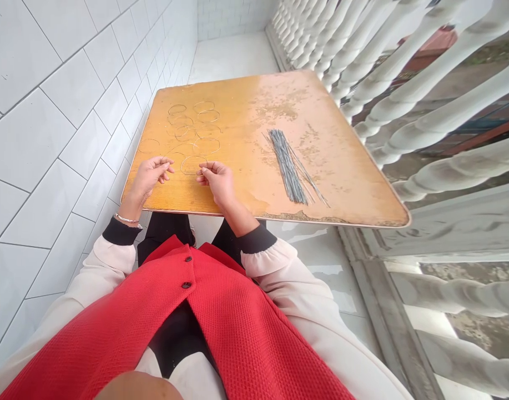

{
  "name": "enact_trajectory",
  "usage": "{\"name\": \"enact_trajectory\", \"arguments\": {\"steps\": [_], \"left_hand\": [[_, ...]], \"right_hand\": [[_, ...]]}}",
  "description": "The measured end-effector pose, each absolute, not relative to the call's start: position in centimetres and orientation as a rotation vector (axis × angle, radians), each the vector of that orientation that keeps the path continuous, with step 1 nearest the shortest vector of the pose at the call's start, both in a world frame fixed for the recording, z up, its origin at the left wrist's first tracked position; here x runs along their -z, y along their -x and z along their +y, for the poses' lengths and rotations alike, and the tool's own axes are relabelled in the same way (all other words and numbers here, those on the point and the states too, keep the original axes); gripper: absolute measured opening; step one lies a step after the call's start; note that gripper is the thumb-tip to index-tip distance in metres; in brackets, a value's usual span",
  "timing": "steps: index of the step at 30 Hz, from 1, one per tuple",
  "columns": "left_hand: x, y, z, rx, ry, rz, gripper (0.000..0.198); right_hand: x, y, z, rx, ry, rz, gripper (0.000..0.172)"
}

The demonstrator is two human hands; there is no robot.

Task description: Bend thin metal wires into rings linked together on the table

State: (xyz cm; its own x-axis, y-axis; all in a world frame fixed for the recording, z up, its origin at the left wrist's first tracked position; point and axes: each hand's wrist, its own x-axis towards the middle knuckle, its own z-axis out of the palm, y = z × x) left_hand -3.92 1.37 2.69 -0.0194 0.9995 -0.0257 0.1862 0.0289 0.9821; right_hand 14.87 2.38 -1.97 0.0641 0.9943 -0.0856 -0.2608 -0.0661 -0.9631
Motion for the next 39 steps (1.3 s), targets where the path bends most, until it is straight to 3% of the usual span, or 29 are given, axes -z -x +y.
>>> {"name": "enact_trajectory", "arguments": {"steps": [5,12,17,25,33,36,39], "left_hand": [[-3.9,4.7,1.1,-0.969,-1.448,1.379,0.011],[-5.3,5.7,1.1,-0.910,-1.570,1.426,0.023],[-5.0,5.6,1.2,-0.879,-1.606,1.411,0.015],[-4.9,4.7,0.3,-0.896,-1.551,1.272,0.044],[-4.9,1.3,-2.7,-0.705,-1.615,1.244,0.017],[-4.5,1.4,-2.1,-0.809,-1.584,1.257,0.002],[-4.3,2.5,-0.9,-1.003,-1.481,1.324,0.005]], "right_hand": [[2.0,-15.0,2.3,-1.292,1.124,-1.014,0.011],[2.4,-15.1,2.4,-1.251,1.203,-1.075,0.015],[2.7,-15.1,2.3,-1.240,1.229,-1.153,0.013],[4.0,-15.5,3.4,-1.039,1.304,-1.250,0.017],[2.9,-15.2,3.2,-0.685,1.416,-1.511,0.023],[2.5,-15.4,3.4,-0.729,1.455,-1.484,0.026],[2.6,-15.9,3.6,-0.867,1.470,-1.480,0.029]]}}
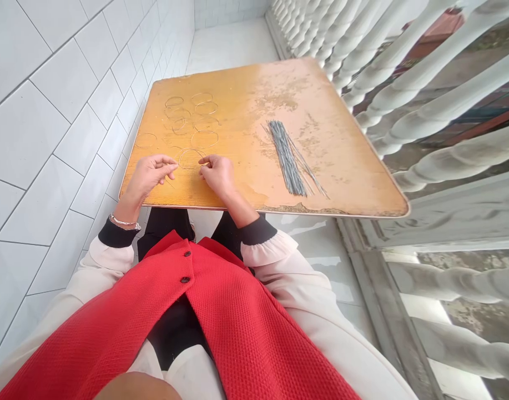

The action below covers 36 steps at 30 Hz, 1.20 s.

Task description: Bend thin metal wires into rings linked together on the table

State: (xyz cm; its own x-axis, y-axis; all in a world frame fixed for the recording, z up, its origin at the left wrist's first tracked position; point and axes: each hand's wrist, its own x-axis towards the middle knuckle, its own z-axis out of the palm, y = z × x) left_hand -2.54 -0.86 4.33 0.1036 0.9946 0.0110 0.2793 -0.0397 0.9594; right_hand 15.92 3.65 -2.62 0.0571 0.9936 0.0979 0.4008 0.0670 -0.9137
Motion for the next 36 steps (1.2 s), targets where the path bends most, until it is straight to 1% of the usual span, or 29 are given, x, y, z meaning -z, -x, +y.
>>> {"name": "enact_trajectory", "arguments": {"steps": [2,4,6,8,11,14,19,25,31,36], "left_hand": [[-4.2,3.3,0.0,-1.062,-1.431,1.339,0.008],[-4.1,4.0,0.6,-1.065,-1.417,1.331,0.011],[-3.9,4.3,1.1,-1.030,-1.434,1.310,0.013],[-3.9,4.5,1.4,-0.984,-1.464,1.277,0.015],[-4.2,4.6,1.7,-0.940,-1.484,1.232,0.016],[-4.5,4.5,1.8,-0.929,-1.490,1.224,0.017],[-4.1,3.9,1.9,-1.004,-1.467,1.228,0.016],[-2.8,2.3,1.9,-1.202,-1.329,1.261,0.017],[-2.9,2.1,1.2,-1.126,-1.327,1.244,0.014],[-3.0,2.2,0.7,-1.120,-1.326,1.233,0.023]], "right_hand": [[2.7,-16.3,3.8,-0.859,1.478,-1.540,0.025],[2.6,-16.7,3.9,-0.737,1.456,-1.624,0.018],[2.2,-16.9,4.0,-0.610,1.387,-1.665,0.018],[1.5,-16.9,4.0,-0.581,1.300,-1.680,0.019],[0.5,-16.7,4.0,-0.733,1.197,-1.709,0.015],[0.1,-16.4,3.9,-0.892,1.131,-1.665,0.020],[0.7,-15.6,3.3,-0.860,1.155,-1.568,0.037],[1.6,-13.8,2.5,-0.856,1.164,-1.356,0.043],[1.8,-13.5,3.2,-0.986,1.092,-1.191,0.040],[2.2,-13.7,3.6,-1.049,1.060,-1.126,0.034]]}}
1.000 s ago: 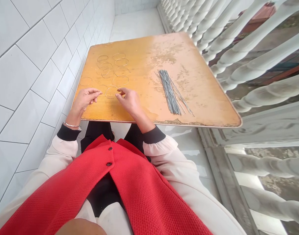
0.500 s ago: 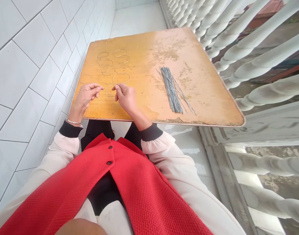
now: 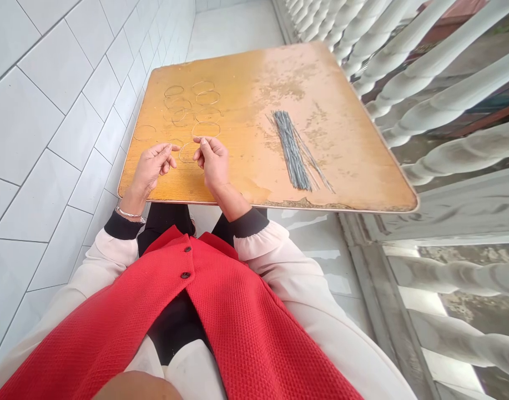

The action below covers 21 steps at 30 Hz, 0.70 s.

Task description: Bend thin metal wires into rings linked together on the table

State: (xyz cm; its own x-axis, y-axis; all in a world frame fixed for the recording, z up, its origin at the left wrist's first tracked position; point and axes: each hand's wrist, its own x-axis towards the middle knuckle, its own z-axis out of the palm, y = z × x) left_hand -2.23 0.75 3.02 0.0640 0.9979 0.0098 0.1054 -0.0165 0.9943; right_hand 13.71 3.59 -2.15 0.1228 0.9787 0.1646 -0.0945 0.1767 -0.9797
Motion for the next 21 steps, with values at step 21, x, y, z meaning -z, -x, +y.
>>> {"name": "enact_trajectory", "arguments": {"steps": [21], "left_hand": [[-3.0,3.8,0.5,-1.110,-1.202,1.121,0.025]], "right_hand": [[2.2,-20.4,1.9,-0.027,0.916,-2.015,0.022]]}}
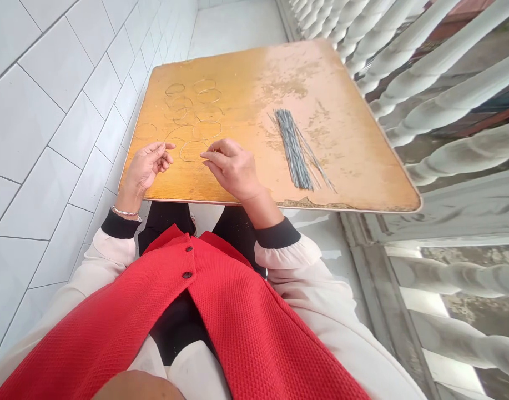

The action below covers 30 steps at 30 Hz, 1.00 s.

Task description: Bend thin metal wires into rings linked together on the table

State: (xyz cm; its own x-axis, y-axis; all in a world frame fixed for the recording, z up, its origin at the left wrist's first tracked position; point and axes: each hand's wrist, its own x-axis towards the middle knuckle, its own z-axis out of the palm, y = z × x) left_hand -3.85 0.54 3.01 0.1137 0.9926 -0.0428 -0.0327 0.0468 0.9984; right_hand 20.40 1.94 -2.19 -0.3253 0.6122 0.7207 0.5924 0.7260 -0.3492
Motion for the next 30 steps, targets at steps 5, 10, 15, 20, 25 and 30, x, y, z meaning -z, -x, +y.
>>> {"name": "enact_trajectory", "arguments": {"steps": [5,10,15,20,25,30], "left_hand": [[-3.0,4.0,0.4,-1.105,-1.149,1.089,0.020],[-2.3,3.5,0.4,-1.102,-1.104,1.033,0.019],[-1.5,2.5,0.3,-1.120,-1.058,1.011,0.018],[-0.8,1.6,-0.1,-1.101,-1.027,0.989,0.018],[-0.4,1.1,-0.5,-1.112,-1.036,0.979,0.019],[-0.2,0.5,-0.6,-1.241,-1.012,1.067,0.011]], "right_hand": [[2.3,-20.3,1.7,-0.002,0.940,-2.127,0.026],[2.3,-19.7,1.1,-0.147,0.916,-2.122,0.029],[2.6,-18.1,1.0,-0.274,1.019,-1.938,0.027],[3.1,-16.3,0.9,-0.508,1.058,-1.708,0.027],[3.2,-15.3,0.6,-0.564,1.075,-1.676,0.026],[3.4,-15.4,0.6,-0.638,1.075,-1.642,0.023]]}}
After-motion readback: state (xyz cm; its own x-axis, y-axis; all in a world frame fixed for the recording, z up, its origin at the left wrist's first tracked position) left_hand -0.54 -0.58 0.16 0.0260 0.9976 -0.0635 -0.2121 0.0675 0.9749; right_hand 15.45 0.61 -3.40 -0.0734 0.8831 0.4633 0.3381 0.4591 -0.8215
